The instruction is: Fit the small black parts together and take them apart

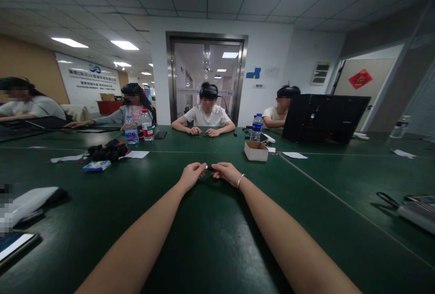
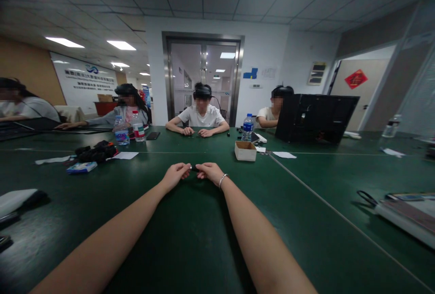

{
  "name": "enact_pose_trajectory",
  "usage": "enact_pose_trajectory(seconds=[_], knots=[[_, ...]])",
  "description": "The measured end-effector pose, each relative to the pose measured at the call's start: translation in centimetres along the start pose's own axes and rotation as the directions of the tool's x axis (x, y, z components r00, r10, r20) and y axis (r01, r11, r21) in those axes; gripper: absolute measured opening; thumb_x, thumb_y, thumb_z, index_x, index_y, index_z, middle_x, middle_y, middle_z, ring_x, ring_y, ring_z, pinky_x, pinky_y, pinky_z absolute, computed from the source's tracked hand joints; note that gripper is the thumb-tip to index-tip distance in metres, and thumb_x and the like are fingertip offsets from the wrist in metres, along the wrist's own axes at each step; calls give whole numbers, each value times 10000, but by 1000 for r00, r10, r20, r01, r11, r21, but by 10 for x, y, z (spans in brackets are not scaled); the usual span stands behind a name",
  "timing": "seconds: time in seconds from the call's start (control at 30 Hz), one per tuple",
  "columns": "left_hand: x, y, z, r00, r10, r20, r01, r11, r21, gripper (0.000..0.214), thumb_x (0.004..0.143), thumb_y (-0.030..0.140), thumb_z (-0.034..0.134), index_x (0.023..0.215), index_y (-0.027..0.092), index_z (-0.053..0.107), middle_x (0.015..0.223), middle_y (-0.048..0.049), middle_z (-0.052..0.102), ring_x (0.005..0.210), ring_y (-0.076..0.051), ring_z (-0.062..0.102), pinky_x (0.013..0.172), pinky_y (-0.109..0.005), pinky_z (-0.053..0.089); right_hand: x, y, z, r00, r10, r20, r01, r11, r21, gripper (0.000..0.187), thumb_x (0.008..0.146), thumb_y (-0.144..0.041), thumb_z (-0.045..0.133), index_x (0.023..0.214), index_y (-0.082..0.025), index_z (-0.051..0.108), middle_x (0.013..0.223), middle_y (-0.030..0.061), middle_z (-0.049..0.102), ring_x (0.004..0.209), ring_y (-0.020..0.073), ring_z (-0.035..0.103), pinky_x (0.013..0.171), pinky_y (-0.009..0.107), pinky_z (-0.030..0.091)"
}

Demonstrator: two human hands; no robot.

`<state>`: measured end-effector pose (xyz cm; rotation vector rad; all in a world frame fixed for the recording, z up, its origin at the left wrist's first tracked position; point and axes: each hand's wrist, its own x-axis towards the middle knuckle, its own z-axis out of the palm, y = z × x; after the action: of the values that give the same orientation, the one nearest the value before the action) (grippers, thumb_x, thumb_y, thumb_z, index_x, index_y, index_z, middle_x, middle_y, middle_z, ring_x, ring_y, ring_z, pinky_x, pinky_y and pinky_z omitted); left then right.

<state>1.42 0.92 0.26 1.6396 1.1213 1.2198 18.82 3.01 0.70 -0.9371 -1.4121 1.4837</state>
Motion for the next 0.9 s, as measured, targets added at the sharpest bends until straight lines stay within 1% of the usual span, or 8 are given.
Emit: enact_pose_trajectory(seconds=[0.13,0.27,0.37,0.5,0.6,0.77,0.83,0.9], knots=[[-2,-1,1,998,64,-10,-63,997,53,329,736,500,502,775,185,588,694,-6,603,608,-130,549,556,-227,398,0,0,0,1000,1,3,-1,1000,17,175,717,-257,657,683,-95,600,587,48,630,480,72,571,471,154,458],[-3,-2,0,997,71,-25,-65,982,177,418,763,542,422,651,179,597,660,-21,590,588,-142,537,539,-235,385,-1,0,1,1000,-6,18,6,1000,-9,166,693,-244,675,688,-92,610,586,40,630,481,69,568,470,149,455],[-3,-1,-1,993,116,-18,-109,969,223,409,751,550,438,692,185,612,716,-22,602,619,-148,542,561,-238,387,0,0,1,1000,-6,19,6,1000,2,157,686,-235,678,694,-95,607,561,28,624,461,61,554,476,148,456],[-3,1,0,999,49,-10,-43,939,342,520,779,586,336,649,164,611,646,-30,590,595,-153,526,588,-254,378,0,1,0,1000,-7,28,7,1000,3,158,682,-229,679,709,-91,607,568,32,629,464,62,559,477,148,457],[-3,0,1,999,48,-26,-36,936,351,497,774,588,345,759,168,610,729,-22,620,623,-147,542,606,-248,385,-1,0,1,1000,-7,18,7,1000,21,147,682,-212,676,721,-97,594,553,27,626,453,63,559,464,144,452],[-4,1,2,1000,-14,-12,17,936,351,540,791,593,276,716,164,594,710,-42,627,639,-163,558,625,-264,397,-2,-1,2,1000,-4,11,4,1000,30,153,677,-179,674,756,-105,566,543,27,628,426,68,557,417,136,432],[-4,2,2,1000,4,-15,1,950,313,481,777,586,331,793,178,585,770,-31,635,654,-152,565,628,-254,402,-1,-1,2,1000,-11,2,11,999,43,169,676,-167,672,780,-110,551,547,29,632,414,70,554,398,137,423],[-4,2,2,1000,17,5,-17,951,308,456,769,577,358,798,181,583,783,-25,632,663,-148,567,635,-253,405,-1,-1,2,1000,-9,3,9,999,48,172,681,-151,662,795,-109,541,550,36,635,412,73,556,394,138,422]])
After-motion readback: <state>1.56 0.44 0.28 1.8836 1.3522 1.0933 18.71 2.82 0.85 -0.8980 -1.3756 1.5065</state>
